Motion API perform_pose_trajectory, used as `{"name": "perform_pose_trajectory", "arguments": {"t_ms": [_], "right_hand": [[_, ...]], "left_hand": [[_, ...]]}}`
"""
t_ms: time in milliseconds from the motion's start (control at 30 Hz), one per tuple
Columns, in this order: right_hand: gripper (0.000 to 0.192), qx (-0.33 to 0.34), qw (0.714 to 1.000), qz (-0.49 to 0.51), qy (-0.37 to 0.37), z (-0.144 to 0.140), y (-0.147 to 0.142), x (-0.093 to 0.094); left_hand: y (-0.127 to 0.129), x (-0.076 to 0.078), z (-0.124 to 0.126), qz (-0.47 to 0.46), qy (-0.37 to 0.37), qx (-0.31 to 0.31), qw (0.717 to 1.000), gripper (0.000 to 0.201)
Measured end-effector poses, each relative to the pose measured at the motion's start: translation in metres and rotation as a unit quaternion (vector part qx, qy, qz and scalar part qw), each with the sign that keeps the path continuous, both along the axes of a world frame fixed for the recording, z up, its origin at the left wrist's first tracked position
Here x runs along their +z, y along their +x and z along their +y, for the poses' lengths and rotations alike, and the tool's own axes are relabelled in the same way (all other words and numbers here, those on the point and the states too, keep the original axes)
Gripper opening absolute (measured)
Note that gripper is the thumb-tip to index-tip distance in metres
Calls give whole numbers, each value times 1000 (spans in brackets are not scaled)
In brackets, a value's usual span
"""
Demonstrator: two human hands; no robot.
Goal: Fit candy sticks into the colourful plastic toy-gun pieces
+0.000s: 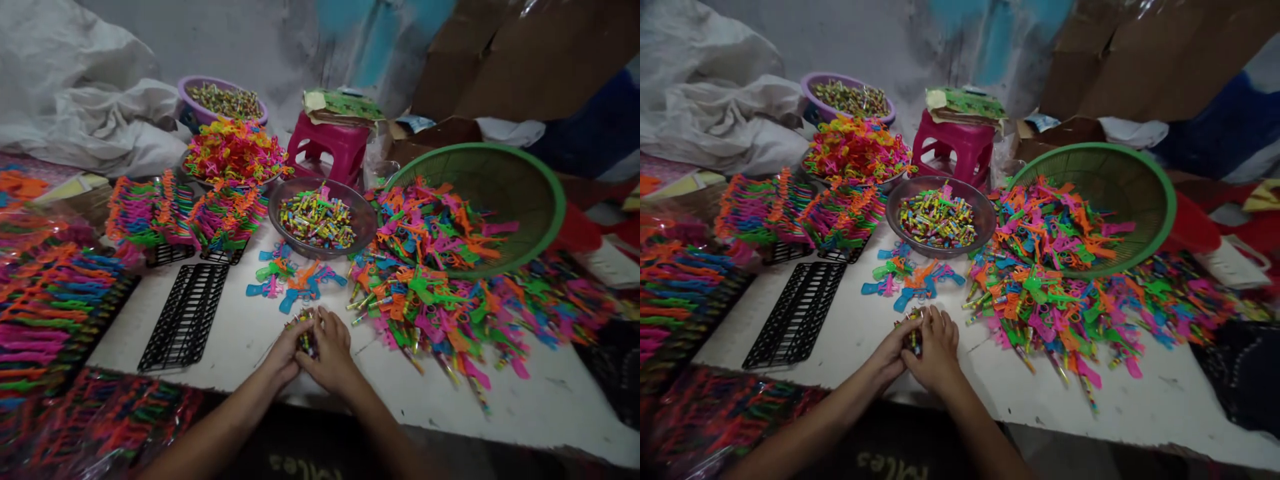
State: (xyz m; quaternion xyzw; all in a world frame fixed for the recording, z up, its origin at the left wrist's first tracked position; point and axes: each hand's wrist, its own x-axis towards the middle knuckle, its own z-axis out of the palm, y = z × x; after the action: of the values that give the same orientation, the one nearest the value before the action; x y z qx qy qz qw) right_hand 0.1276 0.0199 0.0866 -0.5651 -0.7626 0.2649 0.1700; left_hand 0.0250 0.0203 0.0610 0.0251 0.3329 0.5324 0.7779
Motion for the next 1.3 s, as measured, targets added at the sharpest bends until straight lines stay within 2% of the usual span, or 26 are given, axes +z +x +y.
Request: {"name": "perform_pose_trajectory", "arguments": {"t_ms": [100,200,333,433,533,733,867,1067,1200,1300], "right_hand": [[44,7,992,126,-24,13,26,8],[27,-54,977,206,-8,16,39,11],[17,-49,976,195,79,0,25,8],[18,-27,978,145,148,-12,10,4],[18,-15,984,76,161,-14,2,0],[13,-52,993,44,99,-6,-7,-3],[15,-60,992,108,40,1,2,12],[12,50,997,61,-25,29,41,46],[16,107,990,69,-60,50,57,54],[18,195,970,72,-129,63,64,57]], "left_hand": [[-9,0,2,2,-46,-21,999,33],[-16,5,2,-6,-60,-9,998,38],[-17,13,2,-20,-49,11,999,38],[-14,17,2,-37,-50,5,998,39],[-12,19,0,-52,-39,3,998,43],[-8,17,-2,-45,-11,21,999,48],[-13,14,0,-51,-21,34,998,48],[-22,11,1,-50,-15,1,999,50],[-21,7,3,-29,-39,-40,998,51],[-23,6,4,-11,-45,-62,997,49]]}}
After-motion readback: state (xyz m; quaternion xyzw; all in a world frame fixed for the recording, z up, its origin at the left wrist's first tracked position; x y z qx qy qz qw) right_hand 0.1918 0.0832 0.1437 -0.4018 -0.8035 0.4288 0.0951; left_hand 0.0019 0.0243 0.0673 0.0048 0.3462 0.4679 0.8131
